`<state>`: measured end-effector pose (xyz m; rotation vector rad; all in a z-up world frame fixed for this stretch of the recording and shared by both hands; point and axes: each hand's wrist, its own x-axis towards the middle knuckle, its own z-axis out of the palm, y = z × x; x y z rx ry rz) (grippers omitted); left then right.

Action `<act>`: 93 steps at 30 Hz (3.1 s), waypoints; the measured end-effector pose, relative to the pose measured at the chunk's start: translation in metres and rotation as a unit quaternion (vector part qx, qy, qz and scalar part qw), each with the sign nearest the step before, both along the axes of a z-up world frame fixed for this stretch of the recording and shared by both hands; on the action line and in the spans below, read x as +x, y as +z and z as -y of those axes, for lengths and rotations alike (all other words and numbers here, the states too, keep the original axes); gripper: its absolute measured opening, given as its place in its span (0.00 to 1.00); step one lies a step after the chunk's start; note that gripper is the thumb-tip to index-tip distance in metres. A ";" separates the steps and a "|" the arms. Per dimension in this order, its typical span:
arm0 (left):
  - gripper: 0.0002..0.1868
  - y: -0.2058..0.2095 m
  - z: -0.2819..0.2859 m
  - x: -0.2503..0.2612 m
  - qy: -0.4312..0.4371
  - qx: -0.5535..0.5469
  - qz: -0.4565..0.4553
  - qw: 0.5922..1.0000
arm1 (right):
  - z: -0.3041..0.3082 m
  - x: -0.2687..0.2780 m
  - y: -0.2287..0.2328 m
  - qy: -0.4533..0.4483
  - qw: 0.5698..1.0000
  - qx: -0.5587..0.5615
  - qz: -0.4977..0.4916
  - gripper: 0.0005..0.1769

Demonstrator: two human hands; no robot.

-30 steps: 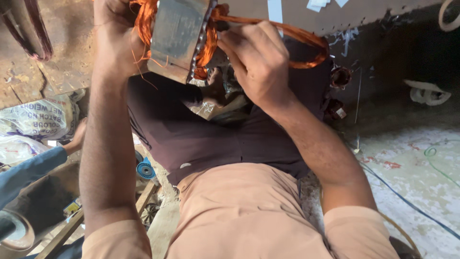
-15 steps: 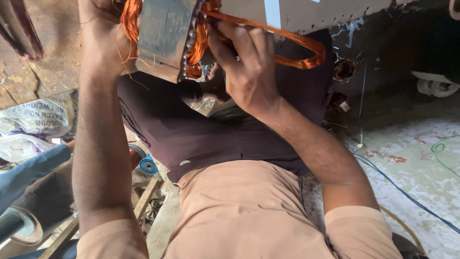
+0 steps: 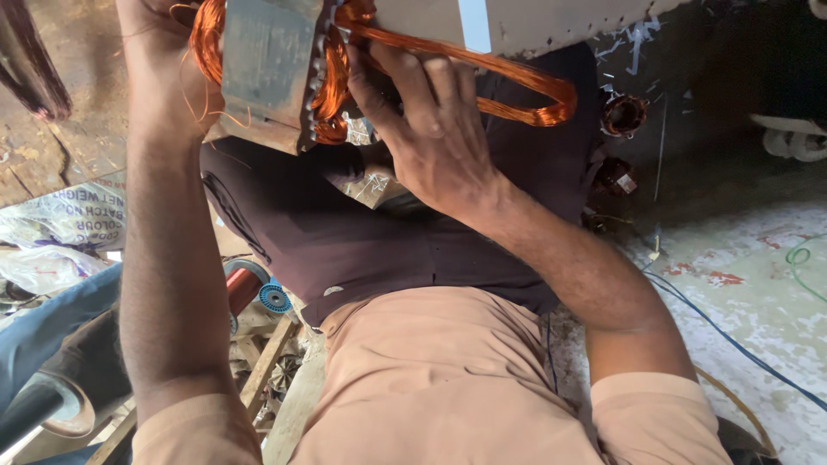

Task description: The person sits on the floor and winds copper wire around a metal core. They use scissors to cut a white insulating strip and place it between layers of wire. The person continues to wrap the copper wire around the core, adjusting the layers by hand.

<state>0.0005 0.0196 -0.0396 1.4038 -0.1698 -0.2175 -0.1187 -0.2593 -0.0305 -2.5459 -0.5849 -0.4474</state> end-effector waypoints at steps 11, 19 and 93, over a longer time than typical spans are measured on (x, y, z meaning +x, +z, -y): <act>0.14 0.066 0.036 -0.012 -0.010 0.123 0.102 0.987 | 0.008 -0.013 0.049 -0.027 0.987 0.158 -0.032 0.21; 0.05 0.082 0.021 -0.035 0.172 0.166 0.140 0.961 | -0.050 -0.005 0.062 0.018 0.880 0.446 -0.164 0.19; 0.16 0.095 0.020 0.024 -0.231 0.447 0.282 0.817 | 0.012 0.027 0.062 -0.030 0.983 0.150 -0.099 0.06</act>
